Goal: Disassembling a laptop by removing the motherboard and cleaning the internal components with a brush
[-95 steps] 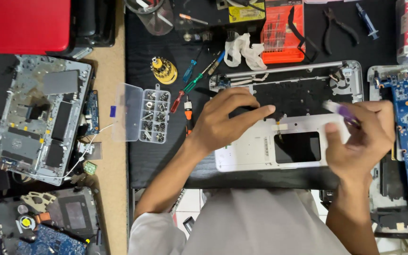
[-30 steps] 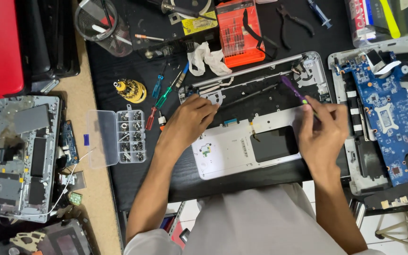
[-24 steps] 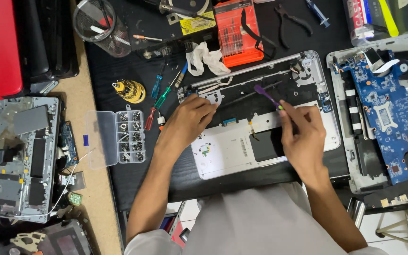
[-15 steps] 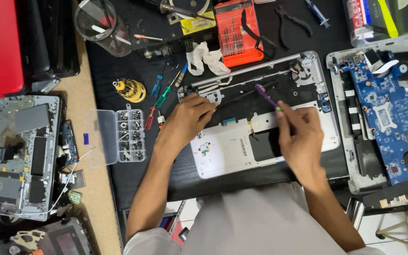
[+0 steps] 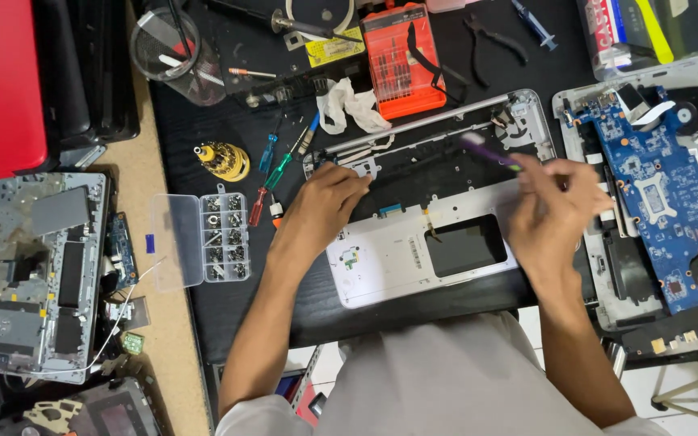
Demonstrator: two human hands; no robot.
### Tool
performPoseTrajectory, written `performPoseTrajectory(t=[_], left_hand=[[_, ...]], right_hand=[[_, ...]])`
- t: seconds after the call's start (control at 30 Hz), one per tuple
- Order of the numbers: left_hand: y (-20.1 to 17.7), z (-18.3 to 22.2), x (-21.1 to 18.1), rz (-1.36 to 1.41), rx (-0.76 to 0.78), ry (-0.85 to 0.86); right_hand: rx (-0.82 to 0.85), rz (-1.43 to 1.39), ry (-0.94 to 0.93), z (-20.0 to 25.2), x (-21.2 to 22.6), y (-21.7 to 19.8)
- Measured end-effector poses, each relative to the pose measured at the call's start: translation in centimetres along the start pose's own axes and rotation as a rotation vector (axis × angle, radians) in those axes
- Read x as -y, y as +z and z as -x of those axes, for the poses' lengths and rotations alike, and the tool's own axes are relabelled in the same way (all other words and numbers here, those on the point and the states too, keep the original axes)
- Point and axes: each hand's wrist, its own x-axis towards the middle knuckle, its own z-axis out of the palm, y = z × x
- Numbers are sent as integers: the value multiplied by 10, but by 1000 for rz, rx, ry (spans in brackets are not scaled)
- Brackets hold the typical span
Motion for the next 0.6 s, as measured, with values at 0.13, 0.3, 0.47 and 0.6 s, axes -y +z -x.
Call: performPoseTrajectory(t=[0.13,0.3,0.47,0.6], left_hand=[[0,1,1,-24,8,10],[5,2,6,-18,-6,17],[10,4,11,-23,-22,-15],[11,3,13,-16,-36,41]], right_hand=[[81,55,-17,-5,-3,2],[21,62,0,-18,-1,-8],[181,-23,-105,-9,23,18],[228,-204,-199,-4,54,29]])
